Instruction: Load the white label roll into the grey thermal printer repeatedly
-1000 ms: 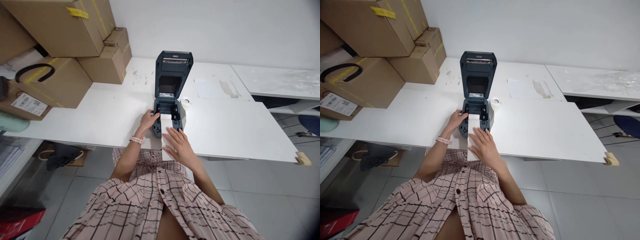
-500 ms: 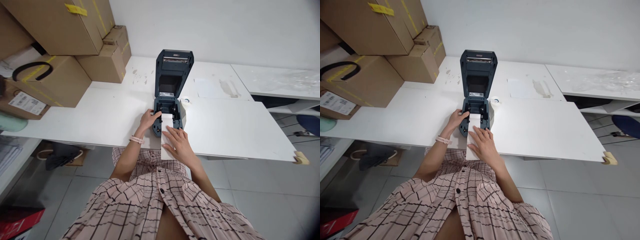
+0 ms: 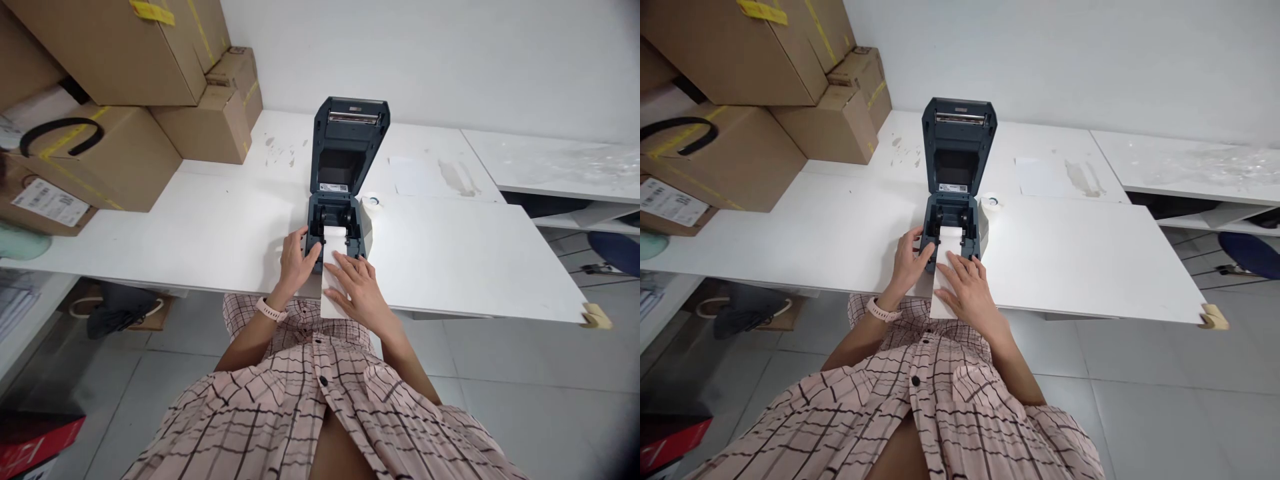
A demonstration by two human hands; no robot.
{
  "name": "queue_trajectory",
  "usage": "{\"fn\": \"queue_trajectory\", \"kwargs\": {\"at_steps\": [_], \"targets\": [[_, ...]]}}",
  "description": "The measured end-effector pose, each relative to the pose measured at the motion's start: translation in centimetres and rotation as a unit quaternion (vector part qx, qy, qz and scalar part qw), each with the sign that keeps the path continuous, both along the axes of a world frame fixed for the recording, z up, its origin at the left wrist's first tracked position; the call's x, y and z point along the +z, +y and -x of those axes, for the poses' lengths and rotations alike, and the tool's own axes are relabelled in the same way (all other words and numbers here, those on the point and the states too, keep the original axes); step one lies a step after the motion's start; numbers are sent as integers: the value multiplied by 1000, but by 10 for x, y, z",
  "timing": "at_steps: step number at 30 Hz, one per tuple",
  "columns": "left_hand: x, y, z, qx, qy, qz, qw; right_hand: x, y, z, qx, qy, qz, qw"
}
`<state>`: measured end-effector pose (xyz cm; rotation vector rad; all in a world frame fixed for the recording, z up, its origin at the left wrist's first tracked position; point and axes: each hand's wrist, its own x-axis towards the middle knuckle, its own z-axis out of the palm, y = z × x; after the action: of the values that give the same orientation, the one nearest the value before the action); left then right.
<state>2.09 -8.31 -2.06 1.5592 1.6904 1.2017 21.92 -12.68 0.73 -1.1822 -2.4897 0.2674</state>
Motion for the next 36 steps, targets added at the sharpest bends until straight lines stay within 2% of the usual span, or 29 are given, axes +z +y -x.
{"fn": "queue_trajectory", "kwargs": {"at_steps": [3, 5, 7, 9, 12, 14, 15, 17, 20, 21, 23, 26, 30, 33, 36], "targets": [[-3, -3, -5, -43, -56, 27, 997, 14, 10, -9, 36, 79, 33, 996], [-4, -5, -7, -53, -110, 57, 991, 29, 38, -17, 35, 180, 7, 983], [-5, -10, -8, -53, -146, 84, 984, 46, 88, -23, -30, 279, -74, 957], [-4, -17, -9, -53, -163, 105, 980, 61, 155, -25, -77, 327, -110, 935], [-5, -31, -10, -59, -177, 121, 975, 81, 256, -20, -44, 363, -66, 928], [-5, -39, -9, -61, -190, 126, 972, 91, 296, -14, -31, 374, -3, 927], [-5, -42, -8, -62, -196, 130, 970, 95, 302, -11, -36, 380, 19, 924], [-5, -46, -6, -69, -207, 139, 966, 99, 285, -8, -60, 396, 25, 916], [-5, -49, -1, -74, -228, 141, 961, 93, 206, -7, -94, 415, -52, 903], [-5, -49, 1, -70, -238, 136, 959, 86, 174, -7, -101, 414, -78, 901], [-4, -47, 2, -57, -253, 124, 958, 68, 117, -6, -96, 376, -105, 916], [0, -41, 0, -40, -251, 100, 962, 35, 63, -3, -83, 282, -72, 953], [12, -23, -9, -25, -227, 72, 971, 1, 40, -1, -80, 201, -61, 974], [15, -11, -16, -18, -211, 71, 975, -9, 37, 2, -94, 188, -75, 975], [14, -4, -20, -36, -213, 60, 975, -11, 36, 5, -105, 190, -77, 973]]}}
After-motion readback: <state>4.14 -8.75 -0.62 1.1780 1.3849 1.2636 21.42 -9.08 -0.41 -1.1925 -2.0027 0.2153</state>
